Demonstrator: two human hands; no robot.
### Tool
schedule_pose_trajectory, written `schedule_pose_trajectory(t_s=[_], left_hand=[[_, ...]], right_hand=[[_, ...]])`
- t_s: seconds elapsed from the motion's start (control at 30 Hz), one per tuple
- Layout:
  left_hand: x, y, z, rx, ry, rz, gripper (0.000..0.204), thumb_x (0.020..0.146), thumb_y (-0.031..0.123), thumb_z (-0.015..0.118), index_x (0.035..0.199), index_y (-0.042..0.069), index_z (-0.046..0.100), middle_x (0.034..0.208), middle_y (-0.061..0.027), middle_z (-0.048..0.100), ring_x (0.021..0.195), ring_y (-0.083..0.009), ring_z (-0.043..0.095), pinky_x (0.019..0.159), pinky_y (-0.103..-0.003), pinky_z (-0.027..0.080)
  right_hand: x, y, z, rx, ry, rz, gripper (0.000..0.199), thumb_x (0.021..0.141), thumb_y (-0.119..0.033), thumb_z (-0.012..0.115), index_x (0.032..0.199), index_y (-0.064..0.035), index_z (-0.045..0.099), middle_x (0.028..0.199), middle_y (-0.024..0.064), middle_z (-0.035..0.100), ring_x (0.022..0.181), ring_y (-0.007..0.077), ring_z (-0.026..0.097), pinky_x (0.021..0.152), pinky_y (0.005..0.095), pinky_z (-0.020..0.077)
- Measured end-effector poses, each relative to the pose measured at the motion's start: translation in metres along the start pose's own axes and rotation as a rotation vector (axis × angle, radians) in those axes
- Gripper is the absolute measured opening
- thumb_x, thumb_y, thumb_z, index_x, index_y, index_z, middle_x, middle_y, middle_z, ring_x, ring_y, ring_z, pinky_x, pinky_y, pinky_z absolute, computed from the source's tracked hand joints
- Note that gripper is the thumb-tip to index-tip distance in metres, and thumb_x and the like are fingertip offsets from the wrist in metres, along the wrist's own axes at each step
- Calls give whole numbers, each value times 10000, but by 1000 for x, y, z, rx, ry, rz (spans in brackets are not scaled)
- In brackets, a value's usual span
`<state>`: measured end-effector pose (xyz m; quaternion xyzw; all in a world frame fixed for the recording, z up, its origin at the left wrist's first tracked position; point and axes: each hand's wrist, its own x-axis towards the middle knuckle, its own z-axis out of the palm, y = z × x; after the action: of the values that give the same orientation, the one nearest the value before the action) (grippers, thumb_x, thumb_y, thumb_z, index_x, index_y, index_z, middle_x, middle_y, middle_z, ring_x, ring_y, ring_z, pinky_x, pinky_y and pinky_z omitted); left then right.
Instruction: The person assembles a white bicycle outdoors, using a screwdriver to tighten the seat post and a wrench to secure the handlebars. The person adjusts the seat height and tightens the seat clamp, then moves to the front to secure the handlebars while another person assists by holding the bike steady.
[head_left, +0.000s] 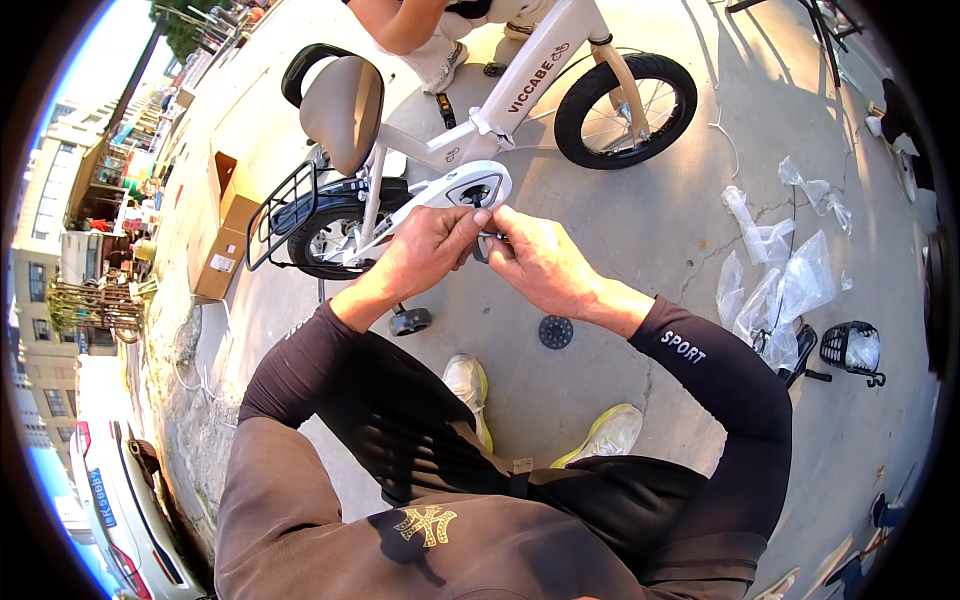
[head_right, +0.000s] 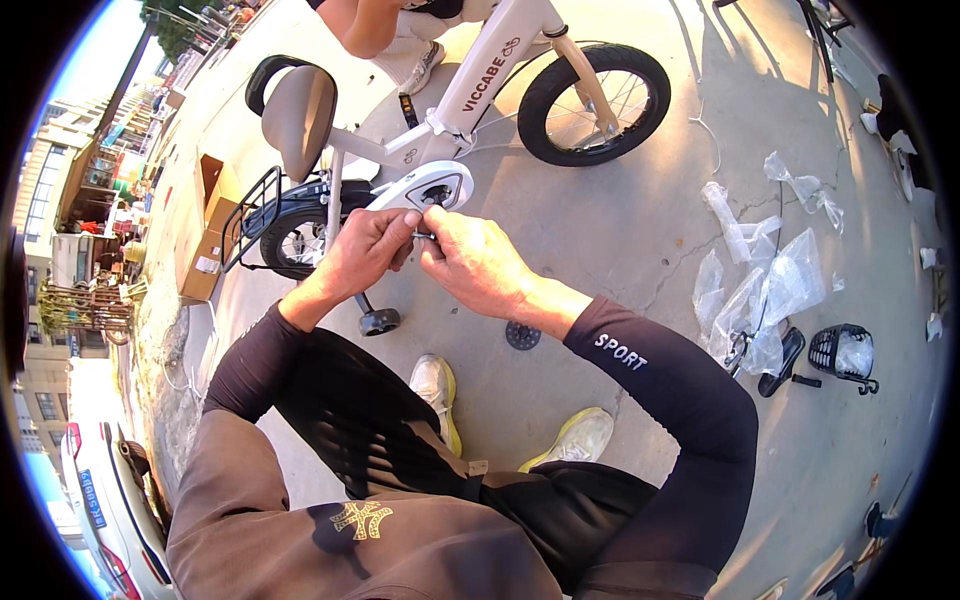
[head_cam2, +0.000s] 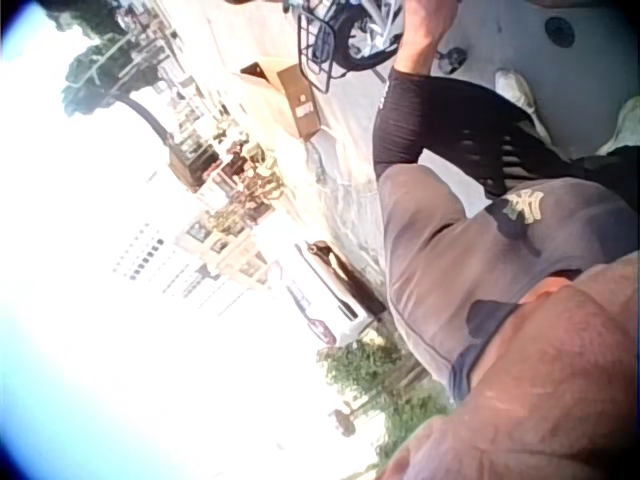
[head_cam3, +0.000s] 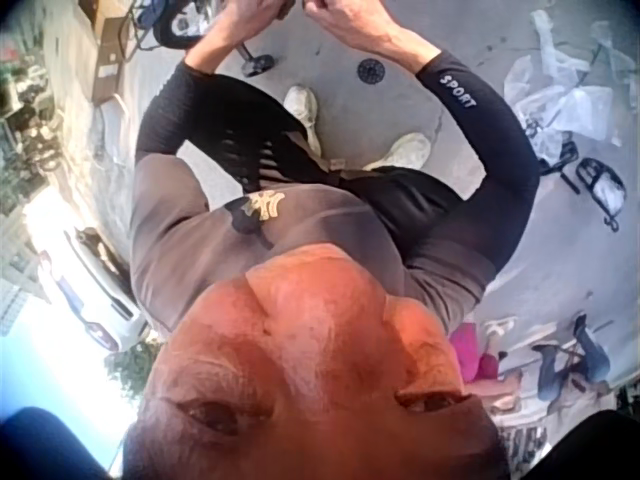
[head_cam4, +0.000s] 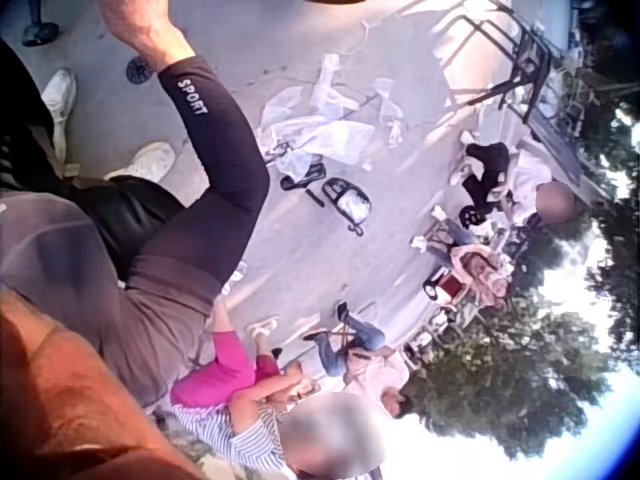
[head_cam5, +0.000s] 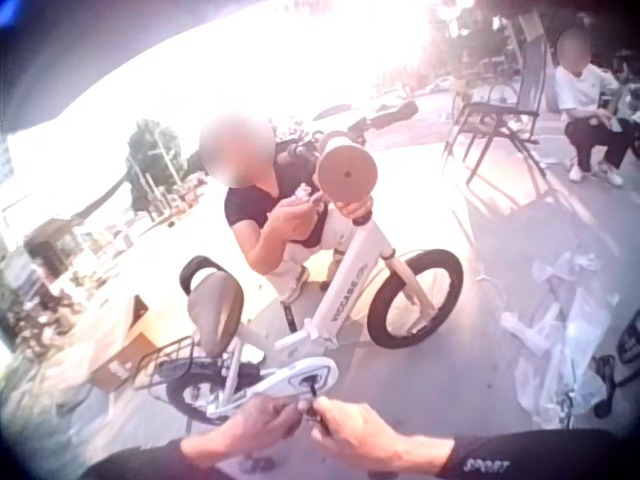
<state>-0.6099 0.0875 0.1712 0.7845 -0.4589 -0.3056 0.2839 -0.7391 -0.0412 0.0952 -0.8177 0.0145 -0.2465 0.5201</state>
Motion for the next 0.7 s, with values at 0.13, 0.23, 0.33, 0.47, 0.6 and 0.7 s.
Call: schedule_pose_trajectory(t_s=[0.13, 0.23, 0.33, 0.47, 0.6, 0.7], left_hand=[[4, -4, 2, -134, -18, -10, 436, 1071, 358, 416, 911, 6, 615, 646, 6, 522, 557, -82, 501, 520, -262, 436], [5, -9, 0, -339, -42, -100, 383, 1074, 347, 402, 951, 27, 572, 733, -6, 560, 596, -94, 551, 553, -261, 487], [8, -9, 2, -631, -4, -242, 294, 1075, 312, 409, 1061, 50, 542, 844, -13, 581, 684, -77, 603, 601, -233, 521], [17, -12, 19, -771, 0, -247, 260, 1071, 289, 422, 1101, 52, 527, 788, 12, 511, 661, -75, 520, 607, -241, 483], [24, -17, 35, -662, 51, -218, 267, 1067, 286, 433, 1131, 43, 523, 742, 23, 448, 622, -74, 448, 583, -247, 446], [27, -16, 36, -661, 94, -168, 268, 1060, 295, 457, 1107, 40, 523, 738, 22, 450, 630, -64, 442, 587, -243, 445]], right_hand=[[4, 1, -4, 29, 22, 5, 137, 878, -92, 575, 961, -10, 502, 828, 233, 628, 799, 455, 617, 686, 496, 501], [4, 3, -1, 87, 25, 77, 142, 893, -103, 573, 982, -7, 517, 830, 232, 637, 800, 441, 631, 701, 472, 507], [7, -6, -13, 76, -11, 188, 162, 917, -123, 565, 1020, -3, 533, 827, 230, 643, 784, 417, 646, 704, 451, 511], [4, 13, -11, 177, 9, 253, 176, 975, -159, 527, 1030, 8, 532, 805, 75, 602, 675, 173, 519, 674, 329, 479], [10, 19, -15, 511, -132, 610, 144, 996, -204, 506, 998, -64, 538, 798, -22, 486, 606, 31, 420, 484, 216, 376], [17, 17, -25, 713, -201, 684, 136, 1009, -212, 488, 1005, -81, 522, 797, -41, 459, 597, 33, 380, 499, 212, 357]])
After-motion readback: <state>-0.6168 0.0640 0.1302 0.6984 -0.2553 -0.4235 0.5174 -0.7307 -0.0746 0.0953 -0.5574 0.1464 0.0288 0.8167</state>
